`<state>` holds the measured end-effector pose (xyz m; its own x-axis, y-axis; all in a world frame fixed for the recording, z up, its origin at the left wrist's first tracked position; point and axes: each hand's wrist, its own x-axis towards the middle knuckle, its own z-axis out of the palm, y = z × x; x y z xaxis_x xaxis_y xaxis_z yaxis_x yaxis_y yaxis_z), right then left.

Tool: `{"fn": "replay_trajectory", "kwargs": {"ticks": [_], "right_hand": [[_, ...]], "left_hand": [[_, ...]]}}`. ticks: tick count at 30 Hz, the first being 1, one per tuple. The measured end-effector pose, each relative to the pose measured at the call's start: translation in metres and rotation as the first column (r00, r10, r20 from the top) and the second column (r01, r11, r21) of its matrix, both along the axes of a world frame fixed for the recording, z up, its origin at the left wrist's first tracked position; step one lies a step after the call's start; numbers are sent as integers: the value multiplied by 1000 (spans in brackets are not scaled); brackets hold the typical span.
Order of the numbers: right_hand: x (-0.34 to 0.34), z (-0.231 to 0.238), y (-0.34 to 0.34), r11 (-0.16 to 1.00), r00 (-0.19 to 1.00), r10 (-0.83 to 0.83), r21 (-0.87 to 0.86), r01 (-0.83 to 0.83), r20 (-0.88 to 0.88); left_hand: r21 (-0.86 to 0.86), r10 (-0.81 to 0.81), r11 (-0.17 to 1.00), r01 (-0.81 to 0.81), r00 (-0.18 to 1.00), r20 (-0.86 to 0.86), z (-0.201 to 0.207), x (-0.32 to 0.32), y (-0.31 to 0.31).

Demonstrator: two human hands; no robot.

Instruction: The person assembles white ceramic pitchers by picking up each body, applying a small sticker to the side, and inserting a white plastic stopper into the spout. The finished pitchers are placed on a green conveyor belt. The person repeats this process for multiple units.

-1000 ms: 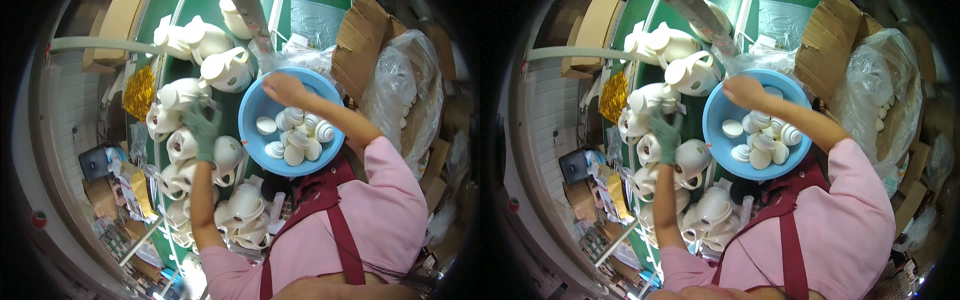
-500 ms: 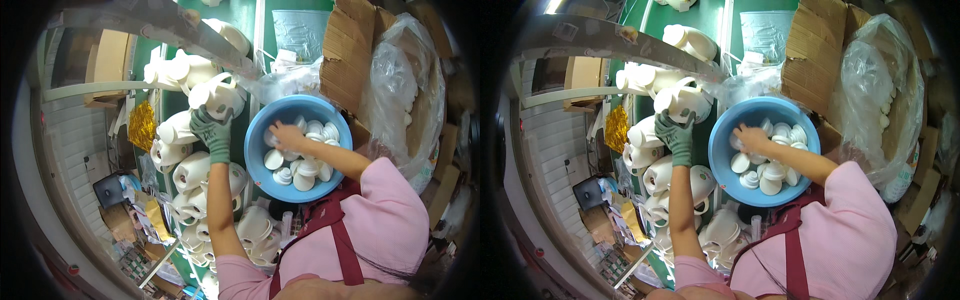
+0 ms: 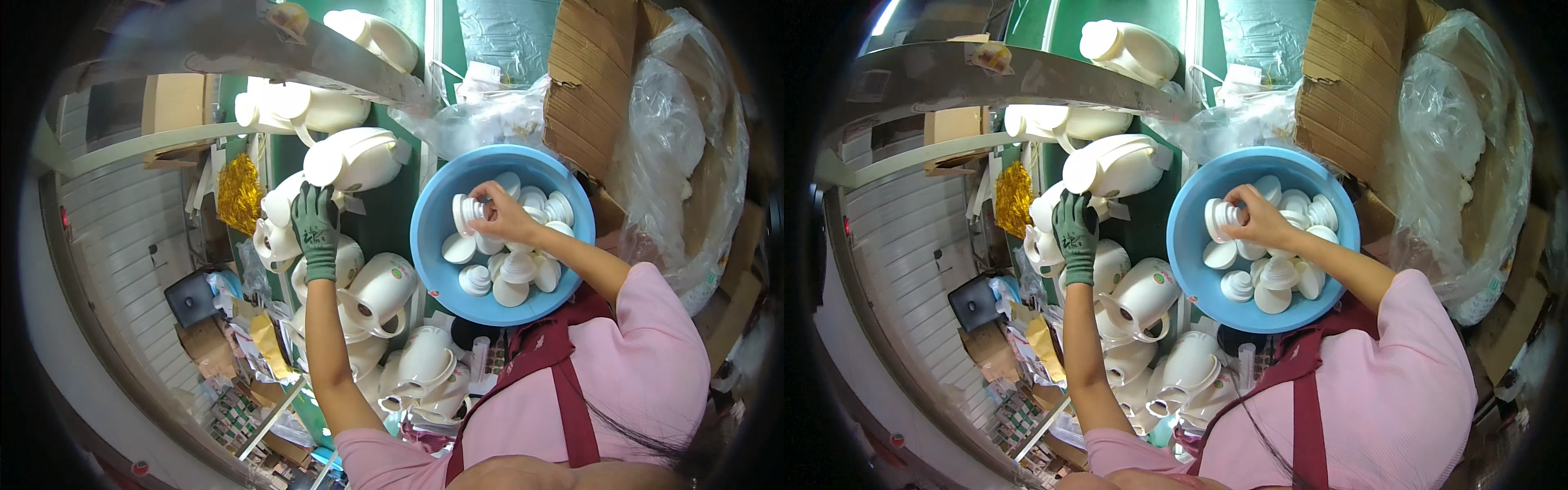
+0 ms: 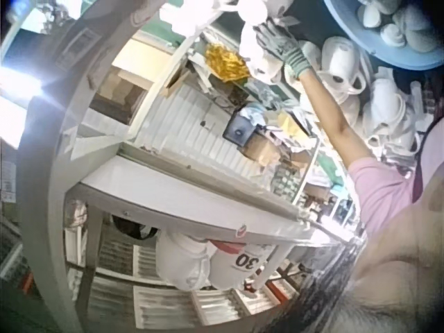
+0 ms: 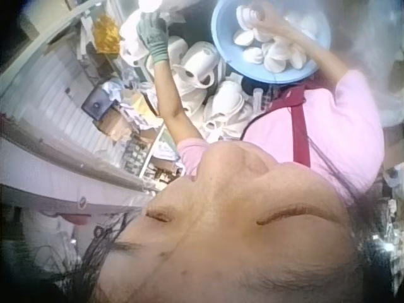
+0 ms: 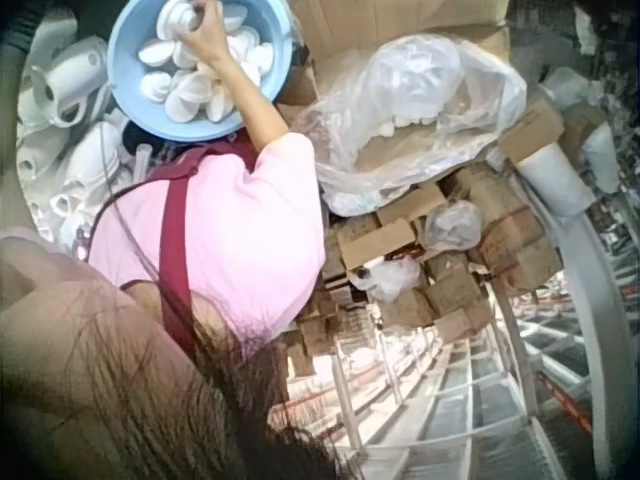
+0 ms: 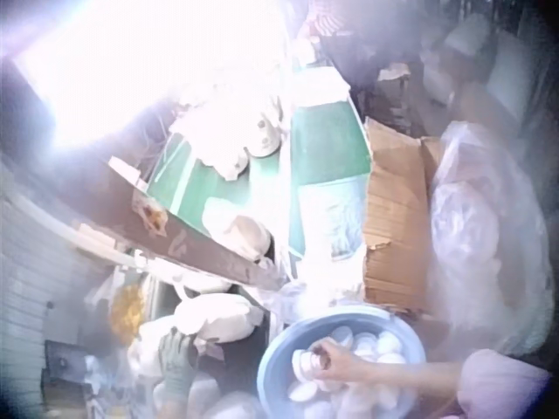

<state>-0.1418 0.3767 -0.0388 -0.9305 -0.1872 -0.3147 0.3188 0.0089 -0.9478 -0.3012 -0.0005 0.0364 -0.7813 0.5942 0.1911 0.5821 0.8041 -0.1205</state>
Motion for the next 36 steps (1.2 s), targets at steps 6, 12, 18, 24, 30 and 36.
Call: {"fn": "replay_trajectory", "kwargs": {"ticks": [6, 12, 18, 24, 30, 36], "right_hand": [[-16, 34, -34, 759, 901, 141, -629, 168, 411], [-22, 79, -86, 702, 869, 391, -709, -69, 302], [-17, 44, -76, 989, 981, 97, 125, -76, -166], [11, 55, -97, 955, 946, 285, 134, -266, -156], [54, 66, -124, 915, 912, 401, 95, -393, -91], [100, 77, -124, 829, 827, 557, -10, -560, -76]], "left_hand": [[706, -122, 450, -547, 745, 656, 19, 100, 67], [595, -112, 634, -494, 703, 702, 63, 134, 64], [382, 651, 691, -614, 758, 40, 54, 30, -140], [-40, 903, 411, -911, 413, -121, 23, 17, -163], [116, 257, 923, -366, 813, 523, 64, 183, -39], [174, 402, 857, -485, 840, 364, 3, 196, -84]]}}
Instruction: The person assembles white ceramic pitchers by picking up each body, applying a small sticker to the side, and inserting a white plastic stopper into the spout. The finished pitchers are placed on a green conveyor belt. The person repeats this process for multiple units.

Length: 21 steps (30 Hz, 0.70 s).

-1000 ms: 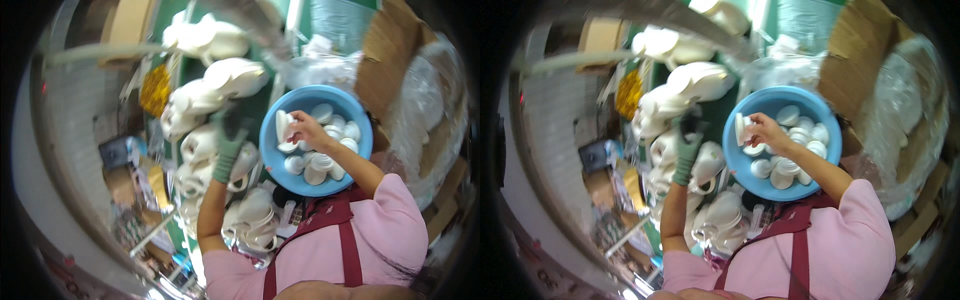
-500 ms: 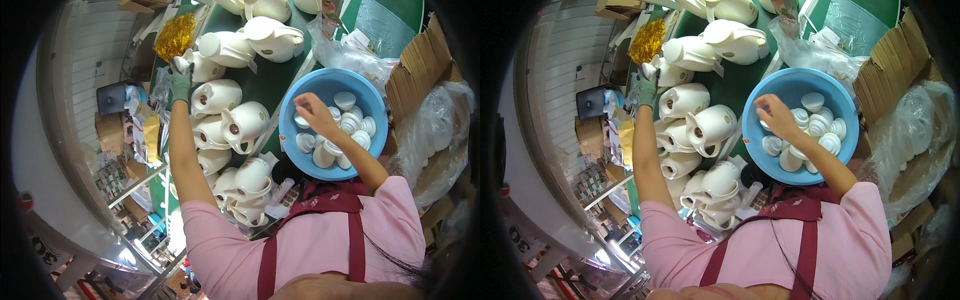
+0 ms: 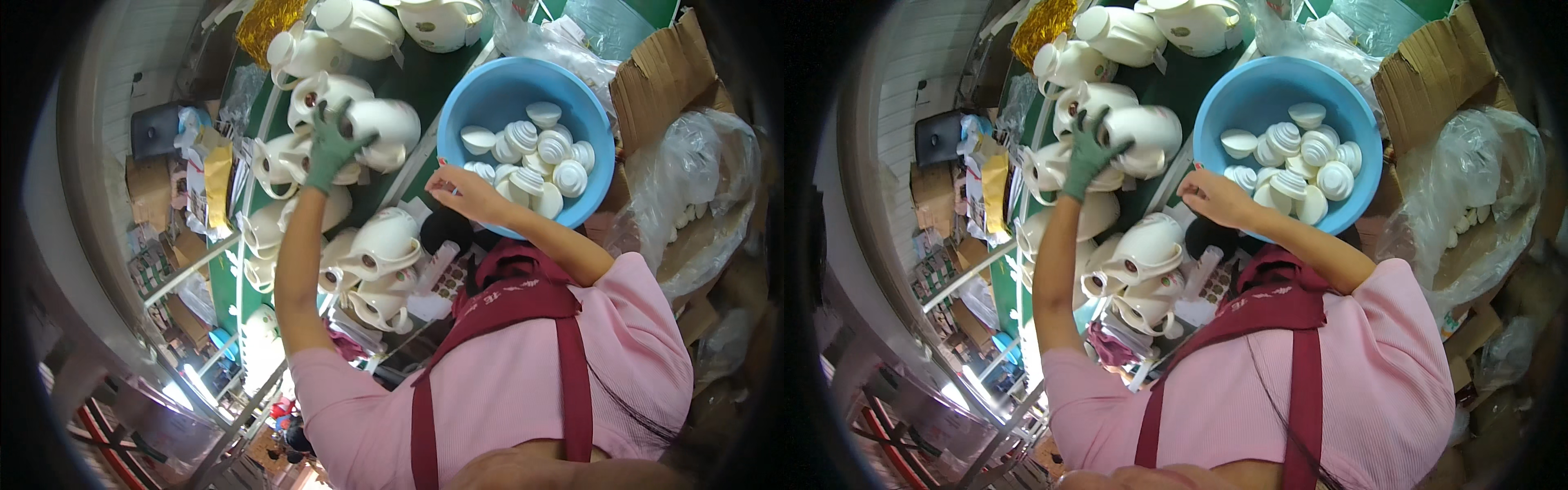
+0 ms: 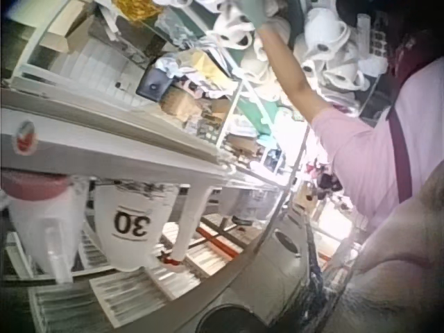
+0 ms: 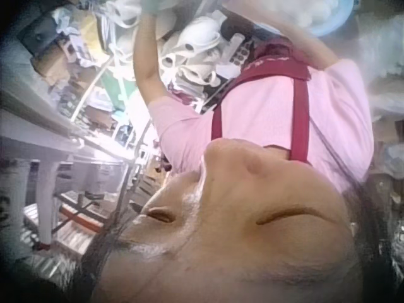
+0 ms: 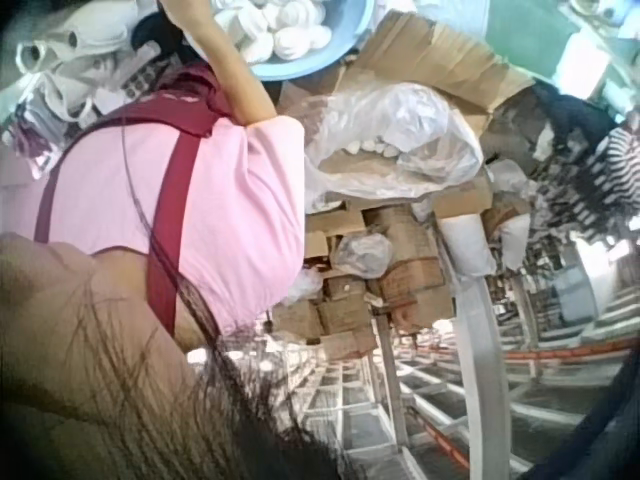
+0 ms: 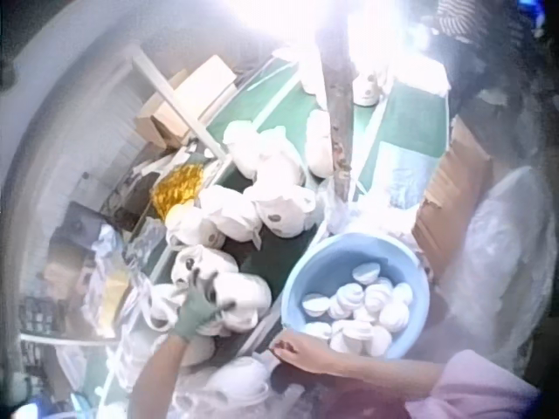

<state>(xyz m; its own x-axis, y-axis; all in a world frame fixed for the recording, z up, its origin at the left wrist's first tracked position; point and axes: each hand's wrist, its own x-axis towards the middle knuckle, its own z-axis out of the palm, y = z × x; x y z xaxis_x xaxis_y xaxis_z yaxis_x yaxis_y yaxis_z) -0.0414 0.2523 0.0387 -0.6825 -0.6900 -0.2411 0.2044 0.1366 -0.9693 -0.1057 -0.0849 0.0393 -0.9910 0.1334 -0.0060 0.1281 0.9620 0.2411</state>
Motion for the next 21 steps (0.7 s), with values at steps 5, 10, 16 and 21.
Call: {"fn": "replay_trajectory", "kwargs": {"ticks": [5, 10, 16, 21], "right_hand": [[16, -20, 48, 971, 991, -137, 196, 133, 7], [26, -28, 83, 953, 972, -229, 212, 214, 48], [21, -30, 84, 916, 918, -270, 216, 338, -290], [-27, -59, 53, 800, 643, -9, 380, 464, -766]], "left_hand": [[248, 327, 880, -404, 896, 300, 32, -64, 27], [117, 205, 964, -239, 947, 246, 26, -71, 22], [-72, 183, 982, -175, 976, 117, 14, -28, 76], [247, 269, 939, -239, 958, -98, 5, -9, 62]]}}
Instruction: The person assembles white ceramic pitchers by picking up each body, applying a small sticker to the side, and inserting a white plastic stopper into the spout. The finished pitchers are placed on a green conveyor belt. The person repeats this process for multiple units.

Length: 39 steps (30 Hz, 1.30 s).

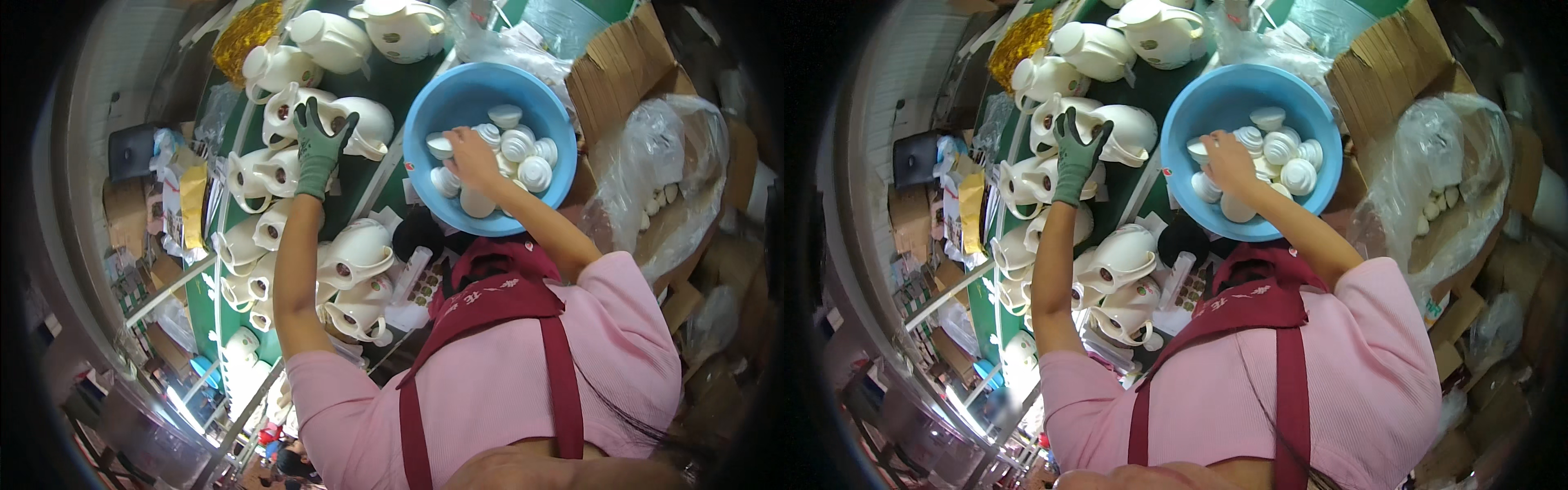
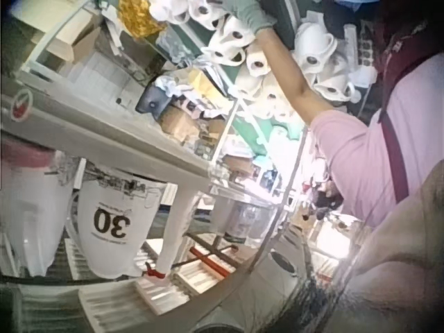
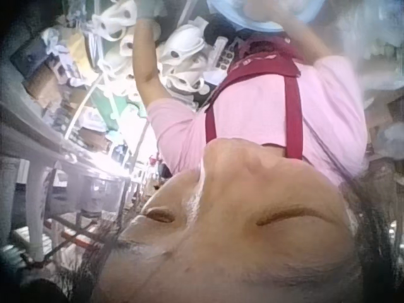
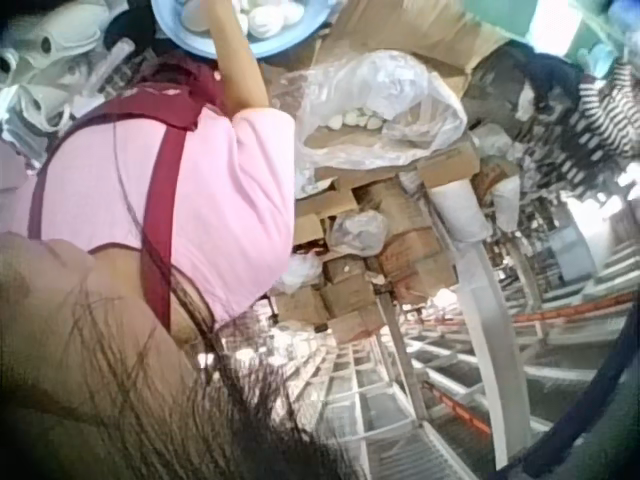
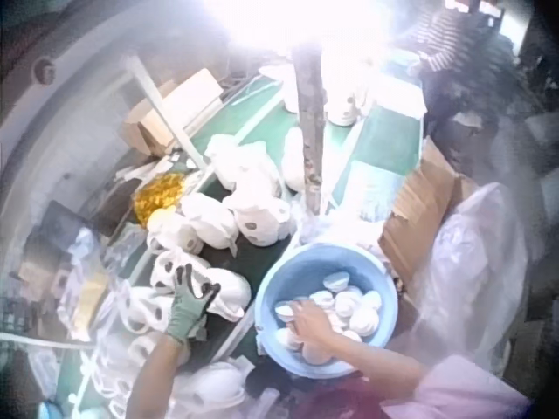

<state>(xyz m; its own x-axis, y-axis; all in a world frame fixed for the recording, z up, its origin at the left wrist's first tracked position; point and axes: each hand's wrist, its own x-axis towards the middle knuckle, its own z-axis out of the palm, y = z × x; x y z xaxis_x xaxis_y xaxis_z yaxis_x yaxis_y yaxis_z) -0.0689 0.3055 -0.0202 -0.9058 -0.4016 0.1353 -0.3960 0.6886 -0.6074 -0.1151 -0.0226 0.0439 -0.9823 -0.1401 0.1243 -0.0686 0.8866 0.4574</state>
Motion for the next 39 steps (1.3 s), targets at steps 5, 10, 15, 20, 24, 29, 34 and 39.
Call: {"fn": "replay_trajectory", "kwargs": {"ticks": [5, 10, 15, 20, 24, 29, 34, 39], "right_hand": [[-32, -52, -18, 961, 952, 154, 184, -206, 266], [-48, -29, 8, 955, 746, 210, -296, -18, 632], [-45, 73, -53, 765, 904, 271, -644, 6, 331], [-86, 92, -143, 875, 752, 391, -39, -483, -531], [-94, 55, -150, 836, 697, 534, 179, -518, -479], [-75, 59, -157, 849, 771, 481, 3, -528, -417], [-101, 66, -137, 854, 870, 417, -213, -474, -262], [-197, 53, -90, 964, 929, -237, -188, 188, -283]], "left_hand": [[-444, 45, 893, -81, 995, -91, 25, -9, -82], [-554, -100, 823, 124, 992, 73, -5, -3, -149], [-618, -76, 731, 289, 935, 347, 9, -34, -133], [-658, 247, 753, -11, 931, 267, 20, -50, -143], [-527, 428, 817, -234, 859, 281, 37, -73, -171], [-317, 563, 818, -479, 781, 272, 28, -60, -263], [-458, 421, 835, -306, 891, 171, 1, -88, -206], [-632, 270, 764, -125, 953, 137, -34, -46, -226]]}}
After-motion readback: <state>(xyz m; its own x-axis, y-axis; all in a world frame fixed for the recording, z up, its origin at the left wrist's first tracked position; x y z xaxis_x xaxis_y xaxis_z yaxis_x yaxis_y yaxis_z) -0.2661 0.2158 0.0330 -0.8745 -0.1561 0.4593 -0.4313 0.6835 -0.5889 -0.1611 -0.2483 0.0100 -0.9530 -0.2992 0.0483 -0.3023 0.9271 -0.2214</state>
